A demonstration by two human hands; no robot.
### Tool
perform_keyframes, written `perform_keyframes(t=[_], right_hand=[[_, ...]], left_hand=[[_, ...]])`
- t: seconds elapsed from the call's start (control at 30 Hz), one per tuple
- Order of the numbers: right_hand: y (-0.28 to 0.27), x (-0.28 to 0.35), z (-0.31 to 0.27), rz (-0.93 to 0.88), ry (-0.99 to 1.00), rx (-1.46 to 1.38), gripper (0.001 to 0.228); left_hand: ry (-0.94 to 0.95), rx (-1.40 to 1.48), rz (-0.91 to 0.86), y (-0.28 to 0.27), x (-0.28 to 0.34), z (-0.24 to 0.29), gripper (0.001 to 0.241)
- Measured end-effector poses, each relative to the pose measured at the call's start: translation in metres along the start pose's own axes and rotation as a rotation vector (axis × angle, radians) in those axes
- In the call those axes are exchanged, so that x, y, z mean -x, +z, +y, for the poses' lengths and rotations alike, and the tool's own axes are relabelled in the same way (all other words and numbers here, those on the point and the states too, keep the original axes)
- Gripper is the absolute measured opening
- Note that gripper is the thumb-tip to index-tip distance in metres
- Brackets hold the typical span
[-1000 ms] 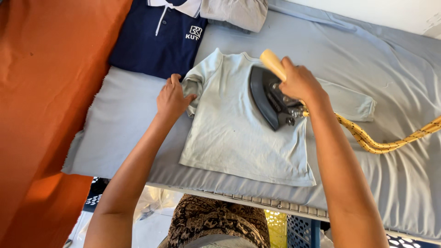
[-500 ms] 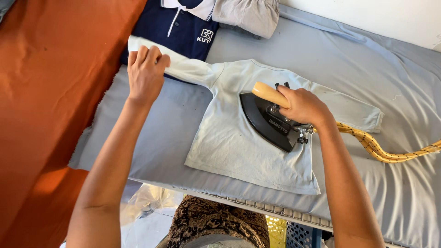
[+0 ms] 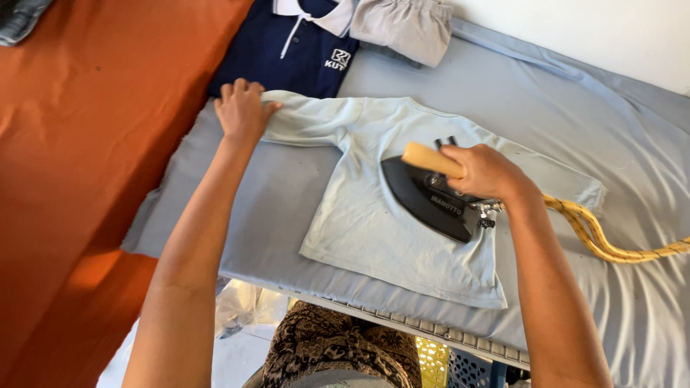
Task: The person irons a pair of light gray shorts on a padded ironing board, smoothing the fabric and pressing the waistband area. After finishing the shorts, the person retrieves a light-colored long-sleeved shirt from a blue laundry basket and begins ironing the sleeves and body of the shirt.
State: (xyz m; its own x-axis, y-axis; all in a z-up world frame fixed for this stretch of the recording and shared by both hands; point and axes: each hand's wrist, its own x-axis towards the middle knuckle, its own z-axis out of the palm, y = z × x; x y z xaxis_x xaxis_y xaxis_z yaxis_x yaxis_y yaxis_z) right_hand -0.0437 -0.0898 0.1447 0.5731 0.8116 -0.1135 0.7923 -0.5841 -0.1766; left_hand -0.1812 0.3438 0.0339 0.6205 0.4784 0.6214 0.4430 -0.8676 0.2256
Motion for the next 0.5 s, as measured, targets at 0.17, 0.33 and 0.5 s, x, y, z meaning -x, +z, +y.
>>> perform_keyframes(t=[0.17, 0.33, 0.5], right_hand=[[0.003, -0.001, -0.012, -0.02, 0.095, 0.172, 0.054], [0.015, -0.044, -0.023, 0.238, 0.328, 0.209, 0.043], [0.012, -0.076, -0.011, 0.275, 0.3, 0.127, 0.041]], left_hand=[[-0.046, -0.07, -0.025, 0.032, -0.016, -0.022, 0.028], [-0.061, -0.113, 0.075, 0.057, -0.045, -0.037, 0.022], [0.072, -0.137, 0.304, 0.045, -0.029, -0.006, 0.019]])
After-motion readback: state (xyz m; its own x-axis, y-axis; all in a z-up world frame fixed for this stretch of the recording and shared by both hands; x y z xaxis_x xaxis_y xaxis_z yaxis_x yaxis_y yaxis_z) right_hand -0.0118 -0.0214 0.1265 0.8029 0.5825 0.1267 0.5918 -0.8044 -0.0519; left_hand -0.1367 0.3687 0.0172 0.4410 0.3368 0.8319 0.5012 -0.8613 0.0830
